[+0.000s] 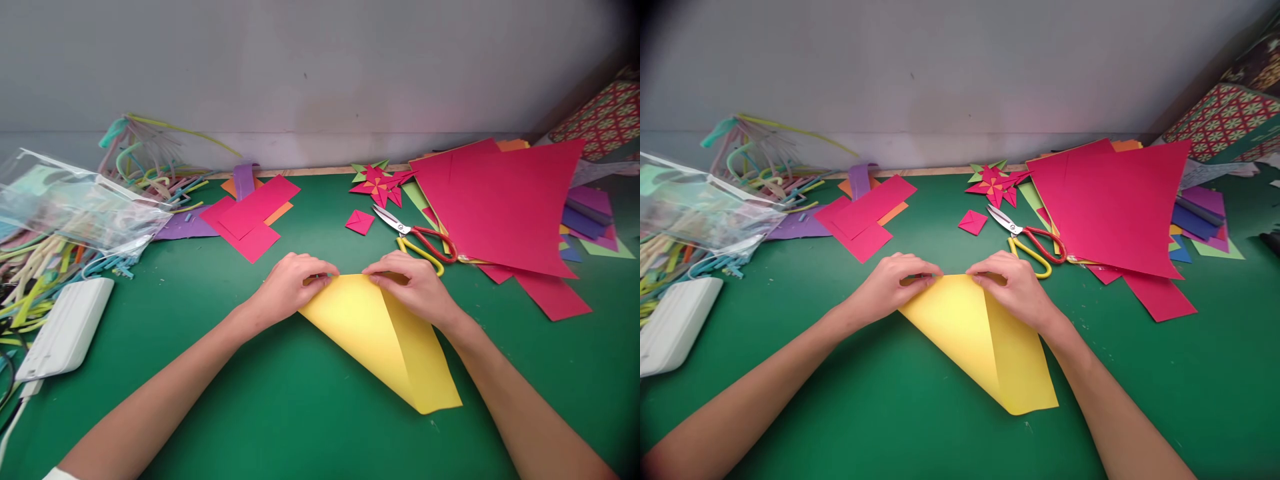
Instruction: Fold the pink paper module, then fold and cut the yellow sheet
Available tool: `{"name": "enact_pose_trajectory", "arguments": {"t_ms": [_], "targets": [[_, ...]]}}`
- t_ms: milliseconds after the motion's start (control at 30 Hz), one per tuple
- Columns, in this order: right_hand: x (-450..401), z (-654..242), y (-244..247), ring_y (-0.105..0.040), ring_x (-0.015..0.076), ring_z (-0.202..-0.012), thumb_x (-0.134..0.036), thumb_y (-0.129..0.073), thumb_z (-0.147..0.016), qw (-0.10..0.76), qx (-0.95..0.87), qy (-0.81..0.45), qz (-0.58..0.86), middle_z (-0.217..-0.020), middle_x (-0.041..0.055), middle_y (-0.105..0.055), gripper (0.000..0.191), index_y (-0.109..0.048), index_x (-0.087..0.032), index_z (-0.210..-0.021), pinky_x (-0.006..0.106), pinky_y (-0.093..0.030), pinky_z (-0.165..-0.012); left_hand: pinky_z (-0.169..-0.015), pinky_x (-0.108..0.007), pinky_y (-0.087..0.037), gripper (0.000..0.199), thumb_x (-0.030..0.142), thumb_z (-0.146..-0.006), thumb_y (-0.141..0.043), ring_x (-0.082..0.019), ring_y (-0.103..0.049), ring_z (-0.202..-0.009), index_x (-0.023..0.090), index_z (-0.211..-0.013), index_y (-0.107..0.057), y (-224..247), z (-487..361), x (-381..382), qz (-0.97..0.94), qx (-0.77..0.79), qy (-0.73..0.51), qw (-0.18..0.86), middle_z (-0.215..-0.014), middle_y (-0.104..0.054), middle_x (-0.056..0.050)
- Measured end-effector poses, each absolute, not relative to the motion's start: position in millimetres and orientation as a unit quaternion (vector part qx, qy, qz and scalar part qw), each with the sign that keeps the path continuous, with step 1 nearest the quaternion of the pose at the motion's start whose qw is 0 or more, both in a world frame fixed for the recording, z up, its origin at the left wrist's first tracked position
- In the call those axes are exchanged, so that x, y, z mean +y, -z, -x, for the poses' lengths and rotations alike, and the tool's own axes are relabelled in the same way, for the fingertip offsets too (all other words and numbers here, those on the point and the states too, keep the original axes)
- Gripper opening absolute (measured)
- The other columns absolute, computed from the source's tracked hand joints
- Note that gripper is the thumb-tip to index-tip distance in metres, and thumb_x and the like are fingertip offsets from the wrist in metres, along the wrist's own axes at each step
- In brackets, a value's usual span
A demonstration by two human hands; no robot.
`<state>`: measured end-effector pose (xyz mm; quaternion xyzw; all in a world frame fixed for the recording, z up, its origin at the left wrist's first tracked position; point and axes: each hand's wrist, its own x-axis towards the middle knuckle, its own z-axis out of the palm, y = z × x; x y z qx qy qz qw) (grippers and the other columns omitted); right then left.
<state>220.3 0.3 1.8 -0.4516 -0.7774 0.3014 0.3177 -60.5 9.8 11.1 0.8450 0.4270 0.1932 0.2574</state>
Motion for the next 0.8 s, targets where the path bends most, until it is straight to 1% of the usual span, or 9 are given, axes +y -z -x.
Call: {"name": "enact_pose_trajectory", "arguments": {"t_ms": [200,300,467,633,800], "targets": [[-0.3,-219.4,-3.0,-0.071,0.0269,-0.099,-0.025,-0.068,-0.098,0.319,-0.777,-0.294,0.455,-0.100,0.0027,-0.081,0.015,-0.081,-0.029,-0.102,0.041,-0.054,-0.089,-0.088,-0.035,-0.044,0.022,0.022,-0.101,-0.057,-0.021,-0.072,-0.097,0.027,-0.107,-0.077,-14.8,60.3,8.4,-0.845,0.428,-0.191,0.257,-0.107,-0.082,0.002],[-0.8,-219.3,-3.8,-0.071,0.0279,-0.100,-0.026,-0.067,-0.098,0.317,-0.777,-0.291,0.459,-0.101,0.0032,-0.081,0.015,-0.081,-0.029,-0.102,0.043,-0.055,-0.089,-0.088,-0.035,-0.045,0.021,0.023,-0.100,-0.057,-0.020,-0.072,-0.093,0.027,-0.107,-0.076,-17.2,59.4,7.6,-0.838,0.440,-0.194,0.258,-0.104,-0.082,0.002],[-0.6,-217.8,-2.1,-0.070,0.0290,-0.105,-0.026,-0.068,-0.097,0.302,-0.780,-0.278,0.472,-0.105,0.0035,-0.081,0.014,-0.079,-0.028,-0.105,0.044,-0.054,-0.093,-0.085,-0.034,-0.044,0.020,0.020,-0.099,-0.054,-0.018,-0.070,-0.084,0.025,-0.095,-0.073,-16.8,58.1,7.3,-0.838,0.448,-0.181,0.254,-0.094,-0.079,0.002],[-0.8,-215.0,-0.8,-0.069,0.0286,-0.103,-0.024,-0.070,-0.096,0.283,-0.790,-0.251,0.483,-0.101,0.0026,-0.081,0.008,-0.077,-0.027,-0.097,0.045,-0.051,-0.094,-0.084,-0.036,-0.042,0.015,0.022,-0.097,-0.055,-0.019,-0.067,-0.083,0.024,-0.091,-0.068,-12.3,57.2,8.5,-0.829,0.466,-0.163,0.261,-0.088,-0.076,0.002],[-1.9,-213.1,-2.6,-0.068,0.0282,-0.101,-0.023,-0.069,-0.096,0.280,-0.786,-0.254,0.490,-0.098,0.0025,-0.080,0.007,-0.074,-0.027,-0.092,0.044,-0.051,-0.091,-0.082,-0.036,-0.041,0.015,0.020,-0.098,-0.052,-0.020,-0.063,-0.084,0.024,-0.090,-0.064,-12.3,55.7,7.9,-0.824,0.472,-0.153,0.273,-0.090,-0.074,0.002]]}}
